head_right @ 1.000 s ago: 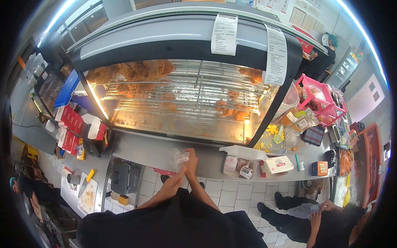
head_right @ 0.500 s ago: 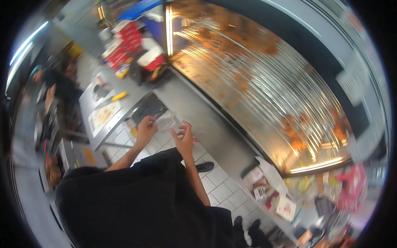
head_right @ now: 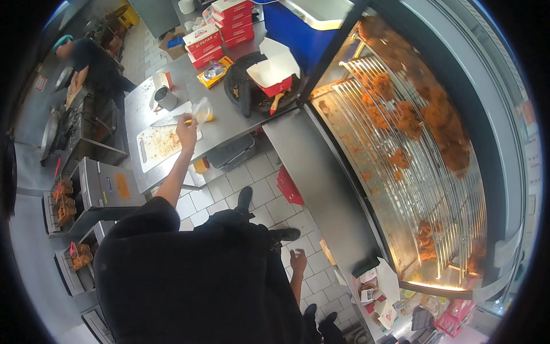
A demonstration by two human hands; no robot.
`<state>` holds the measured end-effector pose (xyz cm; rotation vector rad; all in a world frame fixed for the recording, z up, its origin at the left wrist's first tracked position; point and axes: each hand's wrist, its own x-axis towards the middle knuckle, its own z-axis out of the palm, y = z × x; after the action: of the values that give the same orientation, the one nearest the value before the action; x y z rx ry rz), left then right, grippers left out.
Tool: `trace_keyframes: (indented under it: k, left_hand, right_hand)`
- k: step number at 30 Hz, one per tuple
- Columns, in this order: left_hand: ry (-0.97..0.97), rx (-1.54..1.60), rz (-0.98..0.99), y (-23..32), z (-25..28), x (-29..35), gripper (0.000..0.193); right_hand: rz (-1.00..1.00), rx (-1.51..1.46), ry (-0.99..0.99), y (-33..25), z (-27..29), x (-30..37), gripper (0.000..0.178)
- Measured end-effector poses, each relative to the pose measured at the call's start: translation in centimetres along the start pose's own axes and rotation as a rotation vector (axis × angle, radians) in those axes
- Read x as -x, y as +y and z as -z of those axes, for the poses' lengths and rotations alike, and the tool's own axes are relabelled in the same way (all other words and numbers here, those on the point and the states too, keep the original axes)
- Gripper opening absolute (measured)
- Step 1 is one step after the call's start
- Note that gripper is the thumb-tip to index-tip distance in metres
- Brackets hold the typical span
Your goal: The person packs wrapped rice and fried chicken into paper boxes. The person then assembles takeout containers, fills them with fried chicken pieces from a warmer tray, and weighs the containers on a digital scale.
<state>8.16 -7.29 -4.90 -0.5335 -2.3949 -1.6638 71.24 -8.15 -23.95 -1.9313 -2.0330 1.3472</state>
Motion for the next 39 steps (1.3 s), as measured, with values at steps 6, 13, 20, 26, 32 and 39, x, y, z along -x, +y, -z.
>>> trace_keyframes:
  k: [6,13,20,26,32,39]
  left_hand:
    - [-0.205,-0.232,-0.385,-6.0,-5.3,-4.0,0.029]
    - [-1.33,0.169,-0.103,-3.1,-5.2,11.7,0.019]
    - [-2.065,-0.181,0.232,-19.1,1.2,24.8,0.039]
    - [-1.17,-0.022,0.74,-17.0,1.6,20.8,0.039]
    - [-1.177,-0.064,0.668,-18.9,15.3,19.1,0.043]
    - [-1.212,-0.27,0.706,-24.1,30.8,25.0,0.061]
  right_hand:
    - [-0.333,-0.157,-0.103,-4.2,-4.5,4.1,0.038]
    - [-0.413,-0.263,-0.069,-8.7,-9.3,5.9,0.049]
    - [-0.457,-0.354,-0.226,-12.1,-10.7,2.8,0.046]
    - [0.007,-0.261,-0.216,-8.9,-17.7,-5.0,0.028]
    - [0.369,0.296,-0.541,-18.8,-19.0,-8.7,0.029]
    - [0.532,-0.116,-1.038,-33.1,-22.5,-3.2,0.021]
